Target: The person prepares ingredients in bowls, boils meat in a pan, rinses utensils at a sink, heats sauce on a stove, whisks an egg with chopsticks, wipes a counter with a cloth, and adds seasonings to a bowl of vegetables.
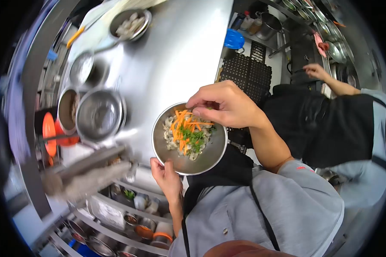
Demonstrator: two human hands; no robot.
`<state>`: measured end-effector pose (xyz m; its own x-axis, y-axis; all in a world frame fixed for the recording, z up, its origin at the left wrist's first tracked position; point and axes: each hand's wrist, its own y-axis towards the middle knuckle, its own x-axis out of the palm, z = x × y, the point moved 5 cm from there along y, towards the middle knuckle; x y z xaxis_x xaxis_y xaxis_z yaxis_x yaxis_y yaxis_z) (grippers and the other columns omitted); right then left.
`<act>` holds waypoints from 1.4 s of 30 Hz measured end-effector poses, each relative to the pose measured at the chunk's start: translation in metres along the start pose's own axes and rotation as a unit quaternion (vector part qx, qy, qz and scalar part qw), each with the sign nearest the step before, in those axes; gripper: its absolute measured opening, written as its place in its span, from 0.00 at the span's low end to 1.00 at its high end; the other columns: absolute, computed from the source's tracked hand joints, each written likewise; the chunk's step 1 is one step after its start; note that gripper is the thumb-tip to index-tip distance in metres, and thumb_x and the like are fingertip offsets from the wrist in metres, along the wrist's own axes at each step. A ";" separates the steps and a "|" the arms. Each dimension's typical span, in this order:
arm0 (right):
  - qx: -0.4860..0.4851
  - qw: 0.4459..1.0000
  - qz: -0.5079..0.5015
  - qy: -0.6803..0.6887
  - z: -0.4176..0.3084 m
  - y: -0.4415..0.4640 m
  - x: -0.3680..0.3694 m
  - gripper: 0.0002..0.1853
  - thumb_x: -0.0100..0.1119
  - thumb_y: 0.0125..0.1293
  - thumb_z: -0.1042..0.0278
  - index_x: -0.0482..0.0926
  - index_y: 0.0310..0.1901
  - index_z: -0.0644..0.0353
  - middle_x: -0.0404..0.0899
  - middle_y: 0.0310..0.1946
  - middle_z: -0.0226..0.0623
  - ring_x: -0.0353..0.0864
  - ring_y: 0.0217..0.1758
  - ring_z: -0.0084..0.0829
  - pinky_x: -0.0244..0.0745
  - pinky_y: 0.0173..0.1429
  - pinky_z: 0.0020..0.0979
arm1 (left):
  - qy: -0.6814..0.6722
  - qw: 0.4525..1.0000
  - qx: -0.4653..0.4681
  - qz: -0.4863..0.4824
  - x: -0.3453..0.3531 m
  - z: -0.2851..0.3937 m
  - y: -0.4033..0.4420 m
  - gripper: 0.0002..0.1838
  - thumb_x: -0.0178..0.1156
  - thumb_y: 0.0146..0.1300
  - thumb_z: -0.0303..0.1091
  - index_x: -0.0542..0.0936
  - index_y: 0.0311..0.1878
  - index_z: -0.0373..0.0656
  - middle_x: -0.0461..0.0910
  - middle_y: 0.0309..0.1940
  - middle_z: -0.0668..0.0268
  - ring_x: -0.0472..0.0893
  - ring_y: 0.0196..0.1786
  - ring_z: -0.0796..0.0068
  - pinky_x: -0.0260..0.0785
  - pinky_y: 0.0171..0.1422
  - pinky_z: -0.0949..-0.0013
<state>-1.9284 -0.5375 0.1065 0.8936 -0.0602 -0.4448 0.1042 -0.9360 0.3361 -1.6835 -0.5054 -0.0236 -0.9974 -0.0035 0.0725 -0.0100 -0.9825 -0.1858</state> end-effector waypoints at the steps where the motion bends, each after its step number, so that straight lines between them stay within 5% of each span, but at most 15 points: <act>1: 0.016 1.000 0.016 -0.012 0.015 0.017 -0.027 0.08 0.64 0.58 0.77 0.84 0.40 0.64 0.81 0.25 0.36 0.76 0.23 0.22 0.69 0.28 0.24 | 0.031 1.000 -0.002 0.004 0.019 0.007 0.019 0.08 0.52 0.61 0.19 0.64 0.31 0.42 0.66 0.28 0.72 0.62 0.33 0.86 0.59 0.39 0.78; 6: 0.136 0.974 0.179 -0.014 0.127 0.044 -0.183 0.09 0.61 0.63 0.73 0.83 0.43 0.65 0.80 0.26 0.29 0.74 0.26 0.15 0.69 0.29 0.21 | 0.124 0.992 0.003 -0.007 0.123 0.053 0.074 0.09 0.53 0.58 0.18 0.64 0.31 0.42 0.69 0.29 0.70 0.65 0.33 0.85 0.61 0.41 0.77; 7: 0.172 0.962 0.207 -0.038 0.149 0.056 -0.219 0.10 0.60 0.63 0.73 0.83 0.44 0.65 0.80 0.26 0.28 0.74 0.26 0.15 0.69 0.29 0.21 | 0.117 0.993 -0.016 0.003 0.141 0.064 0.083 0.09 0.52 0.59 0.20 0.62 0.29 0.42 0.59 0.27 0.74 0.58 0.31 0.84 0.55 0.37 0.76; 14: 0.313 0.852 0.393 -0.149 0.368 0.059 -0.590 0.13 0.62 0.63 0.69 0.83 0.47 0.65 0.80 0.26 0.28 0.76 0.25 0.18 0.72 0.30 0.22 | 0.169 0.983 -0.065 -0.018 0.328 0.104 0.152 0.09 0.51 0.59 0.19 0.63 0.31 0.42 0.63 0.28 0.72 0.62 0.34 0.85 0.56 0.39 0.78; 16: 0.387 0.803 0.427 -0.149 0.426 0.089 -0.693 0.10 0.59 0.54 0.79 0.83 0.39 0.65 0.84 0.27 0.40 0.84 0.31 0.27 0.79 0.36 0.32 | 0.164 0.983 -0.084 -0.017 0.397 0.110 0.176 0.09 0.51 0.59 0.19 0.63 0.31 0.42 0.63 0.29 0.72 0.62 0.34 0.84 0.57 0.40 0.78; 18: 0.304 0.708 0.384 -0.508 0.521 0.100 -0.787 0.10 0.60 0.53 0.76 0.84 0.39 0.63 0.83 0.26 0.40 0.83 0.32 0.33 0.77 0.37 0.36 | 0.197 0.974 -0.105 -0.028 0.460 0.109 0.198 0.09 0.51 0.59 0.19 0.63 0.31 0.42 0.64 0.29 0.72 0.62 0.34 0.84 0.57 0.40 0.78; 20: 0.263 0.744 0.307 -0.532 0.641 0.104 -0.863 0.10 0.61 0.55 0.73 0.84 0.38 0.63 0.83 0.27 0.42 0.83 0.34 0.37 0.77 0.38 0.39 | 0.201 0.974 -0.104 -0.032 0.515 0.109 0.230 0.08 0.51 0.60 0.19 0.63 0.31 0.42 0.65 0.29 0.72 0.63 0.33 0.84 0.57 0.40 0.78; 22: 0.214 0.773 0.226 -0.552 0.651 0.107 -0.850 0.10 0.61 0.56 0.70 0.84 0.38 0.63 0.83 0.27 0.44 0.83 0.35 0.40 0.76 0.40 0.41 | 0.226 0.967 -0.098 -0.065 0.522 0.111 0.236 0.09 0.50 0.58 0.16 0.65 0.33 0.42 0.70 0.30 0.71 0.67 0.34 0.84 0.61 0.41 0.78; 24: 0.537 0.780 0.319 -0.025 0.703 0.093 -0.853 0.10 0.61 0.58 0.67 0.84 0.37 0.64 0.82 0.27 0.48 0.84 0.33 0.41 0.77 0.38 0.41 | 0.237 0.963 -0.098 -0.080 0.558 0.113 0.255 0.09 0.50 0.59 0.16 0.65 0.33 0.42 0.70 0.30 0.71 0.66 0.34 0.85 0.60 0.40 0.79; 27: 0.620 0.745 0.226 -0.101 0.675 0.106 -0.848 0.10 0.62 0.59 0.67 0.84 0.36 0.64 0.82 0.24 0.48 0.85 0.30 0.39 0.77 0.37 0.41 | 0.221 0.965 -0.101 -0.101 0.604 0.114 0.282 0.08 0.51 0.59 0.16 0.65 0.33 0.42 0.70 0.30 0.71 0.65 0.33 0.85 0.59 0.40 0.79; 31: 0.338 0.862 0.110 -0.361 0.636 0.119 -0.872 0.10 0.64 0.62 0.66 0.84 0.34 0.66 0.81 0.20 0.39 0.82 0.22 0.34 0.76 0.28 0.39 | 0.224 0.962 -0.098 -0.119 0.640 0.120 0.312 0.08 0.51 0.59 0.18 0.63 0.31 0.42 0.64 0.28 0.72 0.61 0.32 0.85 0.58 0.37 0.78; 34: 0.492 0.827 0.189 -0.198 0.631 0.103 -0.879 0.08 0.63 0.62 0.69 0.84 0.35 0.65 0.81 0.20 0.39 0.81 0.20 0.33 0.76 0.27 0.35 | 0.237 0.958 -0.081 -0.142 0.663 0.108 0.334 0.09 0.51 0.58 0.18 0.62 0.30 0.42 0.62 0.28 0.73 0.60 0.32 0.85 0.57 0.37 0.79; 38: 0.398 0.888 0.213 -0.087 0.657 0.082 -0.892 0.06 0.60 0.62 0.73 0.82 0.31 0.66 0.80 0.20 0.43 0.82 0.21 0.38 0.76 0.28 0.37 | 0.203 0.959 -0.110 -0.166 0.701 0.091 0.354 0.10 0.52 0.58 0.19 0.61 0.29 0.43 0.59 0.26 0.74 0.59 0.30 0.86 0.54 0.32 0.78; 39: 0.433 0.854 0.198 -0.210 0.648 0.084 -0.896 0.12 0.64 0.65 0.66 0.84 0.43 0.66 0.80 0.25 0.28 0.77 0.26 0.18 0.73 0.31 0.22 | 0.201 0.956 -0.114 -0.179 0.714 0.085 0.360 0.10 0.52 0.58 0.19 0.61 0.28 0.43 0.58 0.25 0.75 0.58 0.29 0.86 0.52 0.30 0.78; 42: 0.392 0.862 0.277 -0.165 0.616 0.089 -0.894 0.13 0.65 0.65 0.63 0.84 0.40 0.68 0.80 0.25 0.29 0.77 0.27 0.18 0.73 0.33 0.21 | 0.211 0.949 -0.096 -0.215 0.765 0.082 0.377 0.11 0.52 0.58 0.21 0.61 0.27 0.44 0.56 0.23 0.76 0.56 0.27 0.87 0.50 0.28 0.76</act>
<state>-2.9874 -0.7800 0.0228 0.5250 -0.5482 -0.6510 -0.7414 -0.6703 -0.0335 -2.4439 -0.8941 0.0425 -0.8380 0.5039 -0.2093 -0.3945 -0.8245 -0.4057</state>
